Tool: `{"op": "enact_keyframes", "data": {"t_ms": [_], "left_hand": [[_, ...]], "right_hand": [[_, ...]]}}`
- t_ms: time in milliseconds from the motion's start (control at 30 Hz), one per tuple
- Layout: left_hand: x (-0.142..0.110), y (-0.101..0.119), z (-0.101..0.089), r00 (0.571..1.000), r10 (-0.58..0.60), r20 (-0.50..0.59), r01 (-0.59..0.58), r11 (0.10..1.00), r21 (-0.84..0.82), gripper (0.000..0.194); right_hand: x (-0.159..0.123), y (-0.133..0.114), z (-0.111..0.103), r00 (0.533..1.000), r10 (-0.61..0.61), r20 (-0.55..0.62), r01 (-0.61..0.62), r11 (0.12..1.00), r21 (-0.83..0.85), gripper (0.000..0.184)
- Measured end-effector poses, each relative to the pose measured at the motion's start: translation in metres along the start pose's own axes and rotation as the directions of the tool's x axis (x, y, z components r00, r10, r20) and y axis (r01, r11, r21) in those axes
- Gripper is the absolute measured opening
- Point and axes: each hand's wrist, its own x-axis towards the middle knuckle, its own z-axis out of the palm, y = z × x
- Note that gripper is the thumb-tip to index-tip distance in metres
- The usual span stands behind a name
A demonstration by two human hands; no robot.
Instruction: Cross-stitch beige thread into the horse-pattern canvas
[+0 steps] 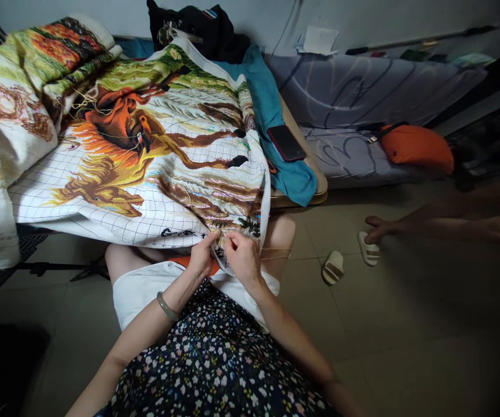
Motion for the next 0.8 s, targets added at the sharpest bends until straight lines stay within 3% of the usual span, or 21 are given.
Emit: {"op": "enact_keyframes", "data": {"t_ms": [367, 567, 800], "left_hand": [[-0.004, 0.003, 0.003, 1.0, 0.004, 0.022, -0.004, 1.0, -0.004, 0.019], [-0.002, 0.002, 0.002, 0.999, -0.033, 0.04, 0.03, 0.997, 0.066, 0.023], [-0.001, 0.006, 0.006, 0.999, -0.02, -0.042, 0.024, 0.993, 0.115, 0.026]], "right_hand": [[0.001, -0.005, -0.001, 1.0, 0.005, -0.007, -0.005, 1.0, -0.001, 0.018], [-0.006, -0.001, 0.01, 0.989, 0.132, 0.071, -0.149, 0.931, 0.334, 0.016], [-0.008, 0.008, 0.02, 0.981, 0.184, 0.061, -0.191, 0.864, 0.466, 0.015]]}}
